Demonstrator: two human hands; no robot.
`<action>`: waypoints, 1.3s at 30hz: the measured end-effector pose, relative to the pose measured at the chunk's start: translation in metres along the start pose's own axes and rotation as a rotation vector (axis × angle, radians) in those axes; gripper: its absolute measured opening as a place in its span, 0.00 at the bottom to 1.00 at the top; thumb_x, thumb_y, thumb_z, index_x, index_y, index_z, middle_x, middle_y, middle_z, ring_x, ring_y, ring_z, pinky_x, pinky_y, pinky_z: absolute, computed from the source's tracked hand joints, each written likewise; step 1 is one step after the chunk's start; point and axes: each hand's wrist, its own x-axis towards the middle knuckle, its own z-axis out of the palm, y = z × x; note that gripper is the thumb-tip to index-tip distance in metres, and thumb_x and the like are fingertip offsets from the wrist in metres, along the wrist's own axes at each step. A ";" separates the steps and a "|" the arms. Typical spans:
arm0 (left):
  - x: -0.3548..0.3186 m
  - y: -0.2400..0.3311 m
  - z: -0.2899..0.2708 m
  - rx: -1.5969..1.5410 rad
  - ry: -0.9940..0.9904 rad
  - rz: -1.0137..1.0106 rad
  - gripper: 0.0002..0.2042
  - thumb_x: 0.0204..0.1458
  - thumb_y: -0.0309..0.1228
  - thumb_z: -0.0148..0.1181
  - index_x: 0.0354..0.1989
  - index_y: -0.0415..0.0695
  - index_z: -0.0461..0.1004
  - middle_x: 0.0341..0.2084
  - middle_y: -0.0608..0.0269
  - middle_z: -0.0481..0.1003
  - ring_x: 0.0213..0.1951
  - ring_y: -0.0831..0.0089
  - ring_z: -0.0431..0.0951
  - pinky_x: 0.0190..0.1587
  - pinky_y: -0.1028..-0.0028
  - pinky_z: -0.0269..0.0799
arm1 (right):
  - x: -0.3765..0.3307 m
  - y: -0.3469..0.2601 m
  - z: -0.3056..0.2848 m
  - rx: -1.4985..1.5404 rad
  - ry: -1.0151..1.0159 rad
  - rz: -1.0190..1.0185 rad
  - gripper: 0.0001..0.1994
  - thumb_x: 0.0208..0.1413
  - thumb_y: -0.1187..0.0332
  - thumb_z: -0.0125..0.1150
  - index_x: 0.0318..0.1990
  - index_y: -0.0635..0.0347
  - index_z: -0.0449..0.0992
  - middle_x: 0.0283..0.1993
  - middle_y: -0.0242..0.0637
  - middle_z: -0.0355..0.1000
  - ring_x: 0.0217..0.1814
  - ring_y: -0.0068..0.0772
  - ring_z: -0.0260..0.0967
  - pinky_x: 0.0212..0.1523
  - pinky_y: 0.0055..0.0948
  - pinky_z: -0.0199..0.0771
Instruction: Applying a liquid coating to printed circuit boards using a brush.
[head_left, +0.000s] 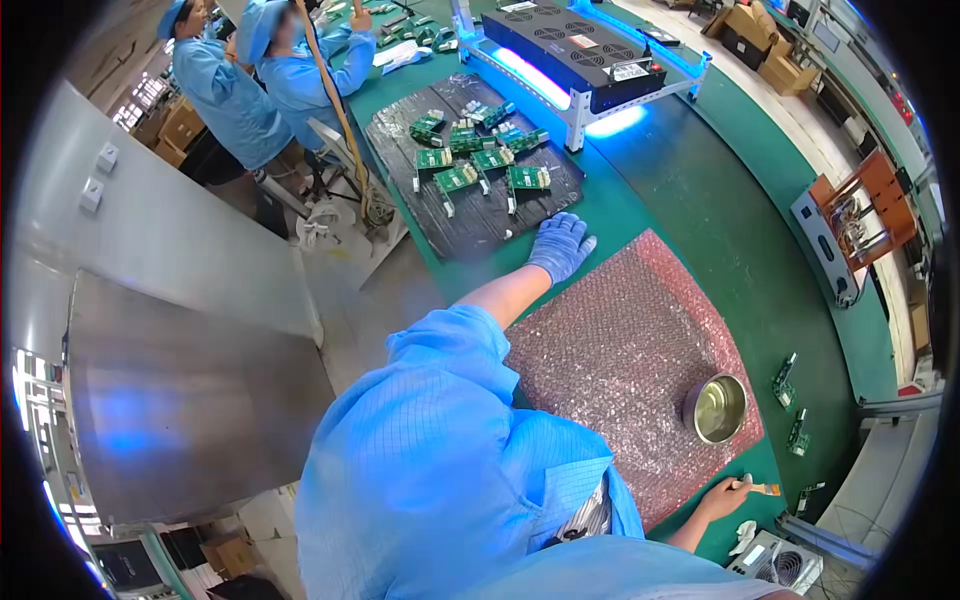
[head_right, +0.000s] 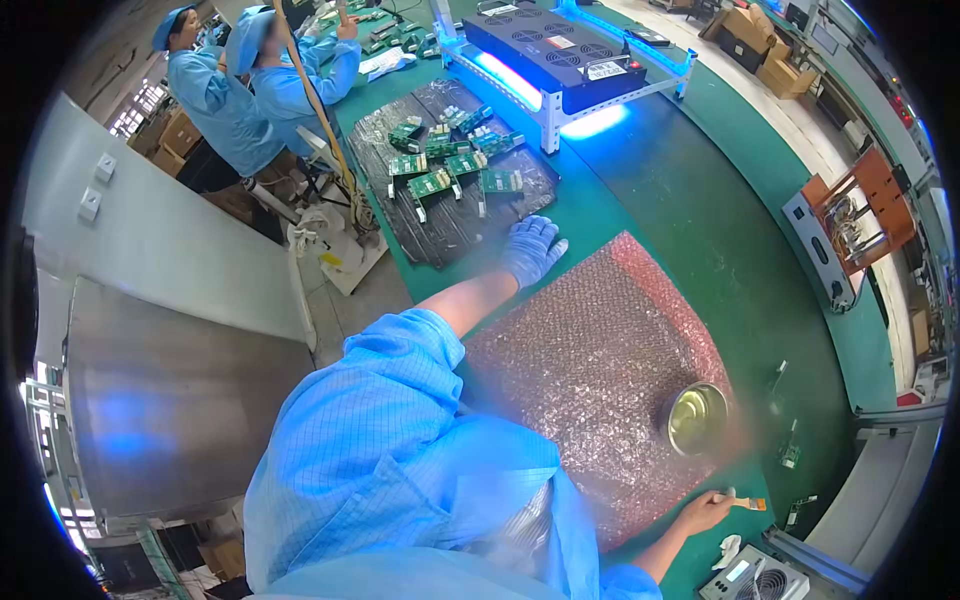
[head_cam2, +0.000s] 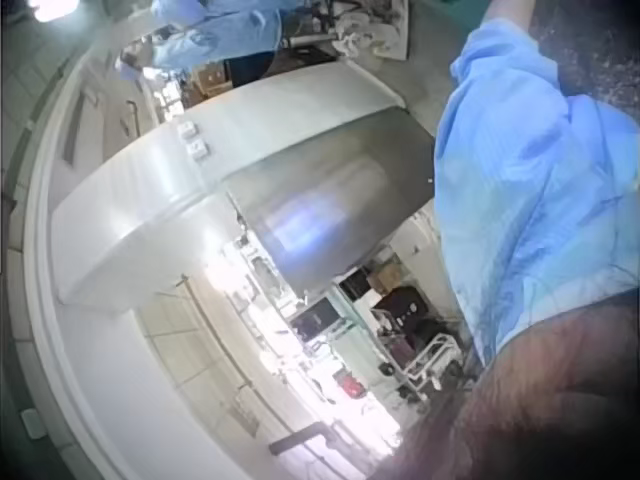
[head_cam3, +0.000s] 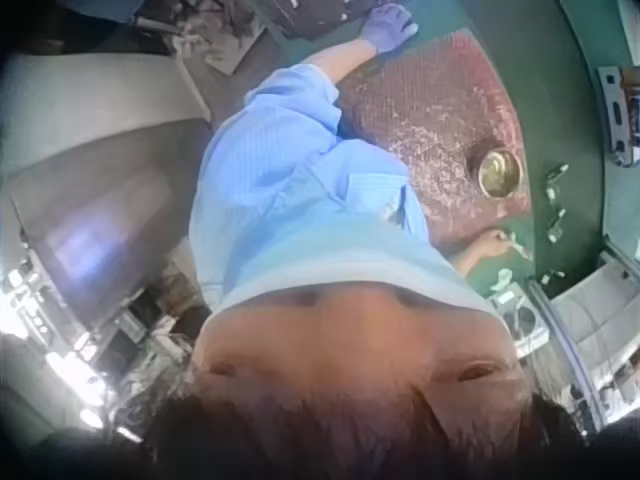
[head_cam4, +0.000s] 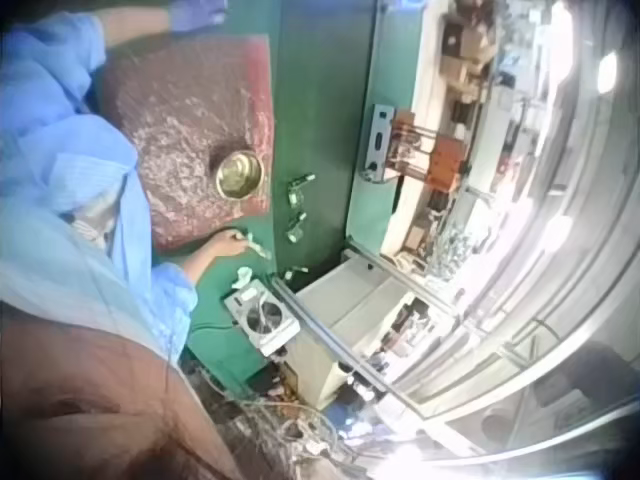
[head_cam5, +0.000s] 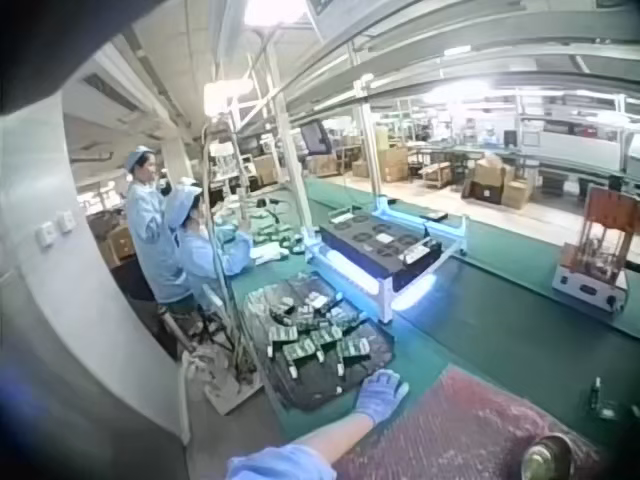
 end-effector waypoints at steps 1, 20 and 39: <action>0.000 0.000 0.000 0.001 0.008 0.003 0.22 0.54 0.48 0.43 0.47 0.43 0.66 0.50 0.53 0.65 0.56 0.59 0.60 0.57 0.61 0.53 | 0.000 -0.002 -0.001 -0.003 0.003 -0.001 0.17 0.54 0.69 0.47 0.51 0.63 0.67 0.47 0.50 0.68 0.47 0.49 0.65 0.45 0.41 0.65; 0.000 0.003 -0.002 0.004 0.036 -0.011 0.20 0.53 0.46 0.47 0.46 0.44 0.68 0.49 0.56 0.66 0.55 0.61 0.62 0.57 0.62 0.54 | -0.002 -0.009 -0.005 0.013 0.000 0.024 0.16 0.54 0.70 0.47 0.50 0.64 0.67 0.46 0.50 0.68 0.46 0.50 0.65 0.45 0.41 0.65; 0.000 0.000 0.003 0.005 0.055 0.012 0.21 0.54 0.47 0.45 0.46 0.43 0.67 0.48 0.55 0.65 0.54 0.60 0.61 0.55 0.61 0.54 | 0.000 -0.001 -0.001 0.021 -0.005 -0.005 0.17 0.54 0.69 0.48 0.51 0.66 0.65 0.46 0.51 0.68 0.47 0.51 0.64 0.44 0.42 0.64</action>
